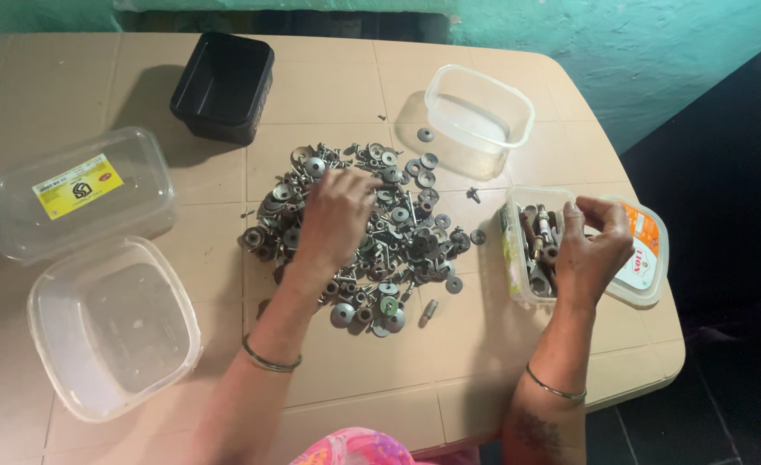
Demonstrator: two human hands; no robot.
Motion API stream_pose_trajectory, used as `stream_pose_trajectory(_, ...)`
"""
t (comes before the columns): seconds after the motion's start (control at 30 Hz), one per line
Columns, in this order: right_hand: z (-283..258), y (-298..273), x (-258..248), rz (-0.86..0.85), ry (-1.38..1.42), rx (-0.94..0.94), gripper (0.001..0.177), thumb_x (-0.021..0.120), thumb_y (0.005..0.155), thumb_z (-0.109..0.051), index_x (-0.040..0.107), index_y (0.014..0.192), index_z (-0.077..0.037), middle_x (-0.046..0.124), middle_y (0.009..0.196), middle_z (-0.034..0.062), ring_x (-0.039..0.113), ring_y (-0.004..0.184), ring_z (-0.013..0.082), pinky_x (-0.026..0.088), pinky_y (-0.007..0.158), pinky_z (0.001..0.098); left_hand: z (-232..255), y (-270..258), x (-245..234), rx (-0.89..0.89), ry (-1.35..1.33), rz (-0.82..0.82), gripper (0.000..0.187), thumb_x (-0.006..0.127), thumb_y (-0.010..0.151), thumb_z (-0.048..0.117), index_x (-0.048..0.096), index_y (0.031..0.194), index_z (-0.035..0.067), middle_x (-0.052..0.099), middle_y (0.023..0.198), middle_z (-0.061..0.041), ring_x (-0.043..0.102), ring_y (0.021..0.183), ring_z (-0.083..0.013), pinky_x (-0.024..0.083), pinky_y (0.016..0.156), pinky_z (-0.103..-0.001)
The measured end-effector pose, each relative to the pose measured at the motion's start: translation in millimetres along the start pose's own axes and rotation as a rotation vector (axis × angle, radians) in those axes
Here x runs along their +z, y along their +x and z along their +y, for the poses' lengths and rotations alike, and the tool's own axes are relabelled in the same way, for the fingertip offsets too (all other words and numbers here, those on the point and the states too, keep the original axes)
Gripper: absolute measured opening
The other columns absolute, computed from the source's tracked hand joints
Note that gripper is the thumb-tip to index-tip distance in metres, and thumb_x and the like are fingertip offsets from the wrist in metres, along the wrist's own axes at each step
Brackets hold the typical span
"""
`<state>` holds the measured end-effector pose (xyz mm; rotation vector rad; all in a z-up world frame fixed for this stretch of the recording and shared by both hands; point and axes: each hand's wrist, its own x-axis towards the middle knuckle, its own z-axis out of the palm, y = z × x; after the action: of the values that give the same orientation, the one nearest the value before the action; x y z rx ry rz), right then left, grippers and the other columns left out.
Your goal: The person sorts a pile of small metal hardware parts on a tiled table, separating them by type into clear plastic containers. They repeatedly pick up items from the central pile and place them into one of two containers, occasionally shifting the pile to access more parts.
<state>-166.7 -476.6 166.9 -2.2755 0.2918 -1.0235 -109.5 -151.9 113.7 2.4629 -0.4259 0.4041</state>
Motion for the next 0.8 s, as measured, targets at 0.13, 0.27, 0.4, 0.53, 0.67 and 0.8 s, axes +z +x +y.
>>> stream_pose_trajectory(0.13,-12.2,-2.2,2.5,0.030,0.086,-0.003,0.011,0.075,0.095,-0.002,0.072,0.104,0.003,0.074,0.096,0.0124,0.073,0.089,0.0208,0.056,0.085,0.0331,0.9,-3.5,16.5,0.142,0.185,-0.041,0.029,0.059,0.097,0.020,0.071,0.123,0.013,0.066,0.131,-0.004,0.051,0.129,-0.0263,0.036,0.114,-0.049)
stream_pose_trajectory(0.27,-24.0,-5.7,6.9,0.019,0.173,0.049,0.010,0.073,0.095,-0.001,0.071,0.104,0.002,0.074,0.093,0.0093,0.071,0.085,0.0151,0.056,0.075,0.0283,-1.1,0.2,16.3,0.023,0.152,-0.098,0.028,0.063,0.096,0.019,0.070,0.122,0.013,0.065,0.131,-0.005,0.051,0.126,-0.0257,0.038,0.110,-0.046)
stream_pose_trajectory(0.4,-35.4,-10.2,11.9,-0.005,0.243,0.096,0.008,0.074,0.097,-0.002,0.071,0.103,0.002,0.072,0.088,0.0066,0.064,0.076,0.0100,0.050,0.067,0.0238,-0.6,2.2,-6.4,-0.117,0.155,-0.175,0.027,0.073,0.089,0.023,0.072,0.114,0.014,0.064,0.124,-0.004,0.052,0.121,-0.0247,0.039,0.106,-0.045)
stream_pose_trajectory(0.53,-36.0,-16.7,20.0,-0.031,0.325,0.113,0.009,0.071,0.096,0.002,0.070,0.105,0.002,0.071,0.088,0.0056,0.061,0.073,0.0074,0.049,0.066,0.0213,2.5,2.9,-15.9,-0.177,0.205,-0.168,0.021,0.075,0.087,0.022,0.072,0.108,0.017,0.067,0.118,0.001,0.055,0.120,-0.0205,0.039,0.102,-0.046)
stream_pose_trajectory(0.67,-31.9,-26.7,32.6,-0.061,0.517,0.033,0.018,0.061,0.096,0.009,0.068,0.111,0.003,0.073,0.099,0.0071,0.068,0.086,0.0069,0.055,0.077,0.0200,10.3,4.2,-25.4,-0.147,0.220,-0.036,0.020,0.078,0.084,0.020,0.073,0.103,0.018,0.073,0.107,0.004,0.059,0.114,-0.0211,0.036,0.103,-0.048)
stream_pose_trajectory(0.8,-40.5,-38.7,37.6,-0.155,0.537,-0.043,0.019,0.059,0.094,0.008,0.067,0.111,0.001,0.073,0.099,0.0080,0.070,0.086,0.0095,0.055,0.073,0.0206,23.7,0.3,-45.3,-0.051,-0.001,0.152,0.019,0.081,0.080,0.017,0.074,0.097,0.014,0.077,0.100,0.001,0.063,0.105,-0.0245,0.040,0.096,-0.046)
